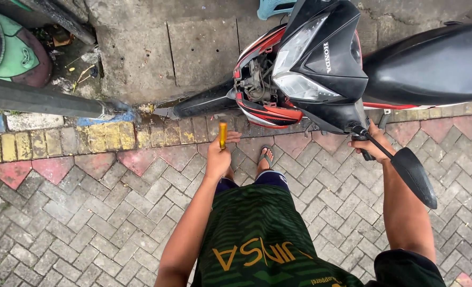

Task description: The person uses a screwdriver to loosen and remove screws from the front fairing of a red and black Honda motorcycle. They work on the handlebar area and the front headlight assembly, removing parts to access the internal components.

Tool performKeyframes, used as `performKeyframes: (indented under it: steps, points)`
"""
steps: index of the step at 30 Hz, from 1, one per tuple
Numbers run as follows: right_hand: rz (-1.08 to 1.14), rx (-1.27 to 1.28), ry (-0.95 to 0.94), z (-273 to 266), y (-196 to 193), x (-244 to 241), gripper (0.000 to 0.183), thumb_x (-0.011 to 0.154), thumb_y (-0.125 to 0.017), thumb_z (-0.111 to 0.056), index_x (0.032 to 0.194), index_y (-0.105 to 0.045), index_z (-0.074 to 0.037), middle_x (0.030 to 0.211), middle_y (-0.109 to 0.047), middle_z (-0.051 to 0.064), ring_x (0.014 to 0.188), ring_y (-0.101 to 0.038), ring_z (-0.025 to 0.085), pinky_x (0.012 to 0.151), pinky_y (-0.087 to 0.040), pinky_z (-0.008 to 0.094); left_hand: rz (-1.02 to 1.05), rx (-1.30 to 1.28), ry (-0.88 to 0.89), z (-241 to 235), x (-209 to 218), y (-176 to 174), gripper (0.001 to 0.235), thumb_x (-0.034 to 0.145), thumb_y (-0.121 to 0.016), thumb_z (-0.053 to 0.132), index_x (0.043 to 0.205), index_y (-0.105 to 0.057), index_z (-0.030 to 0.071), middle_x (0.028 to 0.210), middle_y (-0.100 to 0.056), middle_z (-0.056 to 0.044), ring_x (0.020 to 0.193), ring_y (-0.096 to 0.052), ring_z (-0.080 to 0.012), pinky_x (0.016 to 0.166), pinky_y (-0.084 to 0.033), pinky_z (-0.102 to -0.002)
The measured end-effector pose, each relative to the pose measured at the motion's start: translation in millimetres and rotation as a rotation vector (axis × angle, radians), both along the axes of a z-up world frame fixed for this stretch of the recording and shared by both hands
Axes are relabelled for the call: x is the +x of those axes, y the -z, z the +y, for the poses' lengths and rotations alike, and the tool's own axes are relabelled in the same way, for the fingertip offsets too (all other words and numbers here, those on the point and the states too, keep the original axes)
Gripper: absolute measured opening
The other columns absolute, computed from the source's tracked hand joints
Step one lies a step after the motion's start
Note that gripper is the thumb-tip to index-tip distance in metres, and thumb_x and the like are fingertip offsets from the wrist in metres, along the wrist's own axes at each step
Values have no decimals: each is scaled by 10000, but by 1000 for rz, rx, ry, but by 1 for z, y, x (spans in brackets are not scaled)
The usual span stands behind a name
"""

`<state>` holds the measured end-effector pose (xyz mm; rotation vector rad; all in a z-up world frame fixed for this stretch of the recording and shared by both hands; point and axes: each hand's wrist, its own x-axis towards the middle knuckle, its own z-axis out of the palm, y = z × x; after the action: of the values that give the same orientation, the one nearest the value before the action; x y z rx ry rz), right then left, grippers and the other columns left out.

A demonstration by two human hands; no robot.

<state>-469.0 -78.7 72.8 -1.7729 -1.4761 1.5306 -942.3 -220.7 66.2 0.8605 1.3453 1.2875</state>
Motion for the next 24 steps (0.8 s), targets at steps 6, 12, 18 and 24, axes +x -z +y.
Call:
performKeyframes:
  steps: [6,12,18,24]
  points:
    - [-282,-1,-38,2,-49,-39,572,731,-831,-7,1225,-544,25,717,-673,241,563,-673,337,609,-527,465,-44,22,35,28,3,-17,595,786,-315,-268,1208,-670,-43,1156,-733,-259,1073,-719,-347,1034,-480,-462]
    - [-537,101,-51,8,-38,-28,642,808,-785,-115,1366,-559,108,704,-645,279,651,-698,435,703,-511,549,-64,-25,-61,26,-6,21,576,822,-300,-261,1217,-663,-49,1149,-722,-283,1039,-716,-355,1007,-486,-466]
    - [-525,79,35,4,-39,-38,694,754,-862,-227,1330,-558,10,696,-638,259,726,-697,463,734,-490,516,-107,-68,-159,22,-17,38,504,876,-318,-256,1171,-671,-49,1110,-732,-244,961,-705,-264,987,-511,-395]
    - [-455,-110,196,6,-45,-58,639,721,-829,-82,1313,-612,-188,1066,-670,30,954,-625,200,865,-515,354,-128,-183,-173,34,-28,74,462,827,-417,-240,1088,-685,32,1104,-763,-122,911,-721,-169,892,-580,-286]
